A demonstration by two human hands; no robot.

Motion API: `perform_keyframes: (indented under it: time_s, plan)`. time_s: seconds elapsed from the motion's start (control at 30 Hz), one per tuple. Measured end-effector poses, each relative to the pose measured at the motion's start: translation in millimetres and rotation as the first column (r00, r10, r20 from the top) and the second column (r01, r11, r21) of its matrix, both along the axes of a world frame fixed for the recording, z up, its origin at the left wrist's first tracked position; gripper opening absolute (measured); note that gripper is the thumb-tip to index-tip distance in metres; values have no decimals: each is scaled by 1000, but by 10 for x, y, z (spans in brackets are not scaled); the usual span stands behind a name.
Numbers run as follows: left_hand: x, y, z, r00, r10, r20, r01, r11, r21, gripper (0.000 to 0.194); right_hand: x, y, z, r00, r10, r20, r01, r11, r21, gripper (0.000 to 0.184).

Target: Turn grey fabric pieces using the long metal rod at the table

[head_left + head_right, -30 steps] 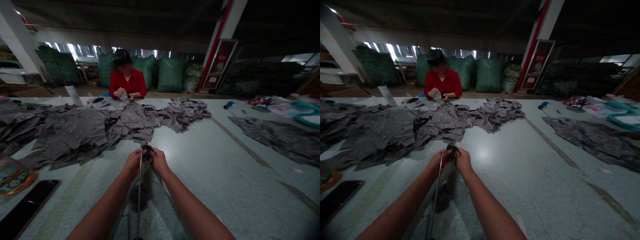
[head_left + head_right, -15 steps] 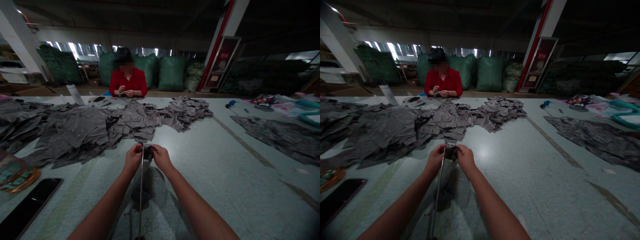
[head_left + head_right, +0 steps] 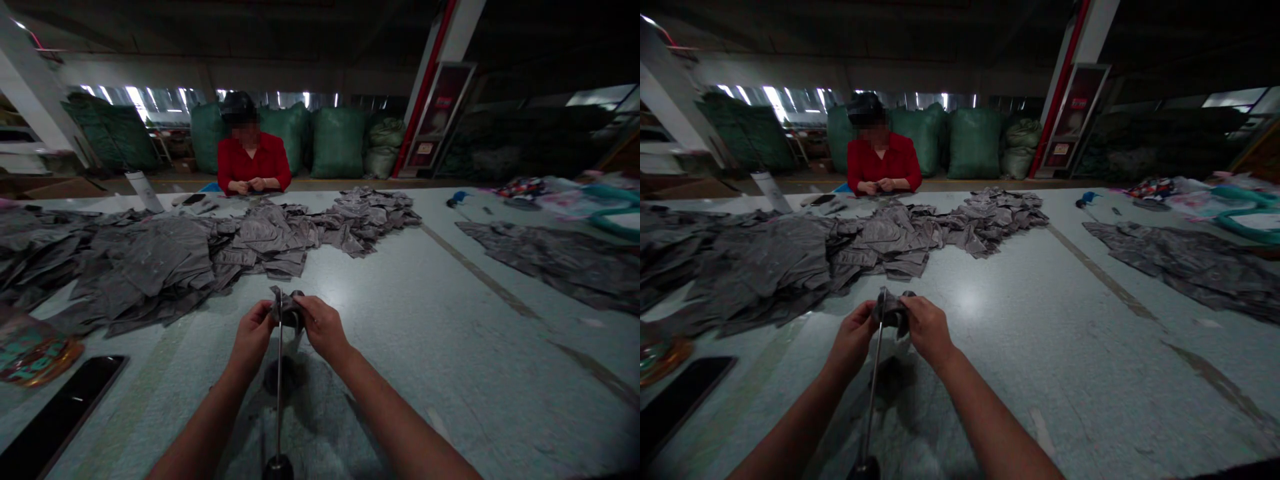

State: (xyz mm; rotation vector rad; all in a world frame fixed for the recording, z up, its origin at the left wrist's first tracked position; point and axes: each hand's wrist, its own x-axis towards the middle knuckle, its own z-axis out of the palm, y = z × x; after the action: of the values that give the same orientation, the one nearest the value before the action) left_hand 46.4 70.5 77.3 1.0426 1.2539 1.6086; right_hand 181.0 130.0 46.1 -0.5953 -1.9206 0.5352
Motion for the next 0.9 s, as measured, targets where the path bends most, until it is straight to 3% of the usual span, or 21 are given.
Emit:
perform_keyframes:
  time_s: [0.2, 0.4, 0.5, 0.9]
  plan:
    - [41, -167, -14, 993, 21, 118, -21, 1000, -8, 22, -32, -229, 176, 1000, 15, -19, -15, 1000, -25, 25]
    - [128, -46, 41, 985, 61, 163, -57, 998, -28, 26, -133, -174, 248, 985, -53, -165, -1, 950, -311, 20]
    - [147, 51, 70, 983, 80, 165, -78, 997, -18, 30, -183, -91, 292, 979, -74, -191, -4, 926, -378, 19]
    - [127, 274, 243, 983, 181, -11, -177, 970, 165, 25, -288, 78, 524, 967, -94, -236, 41, 974, -223, 21]
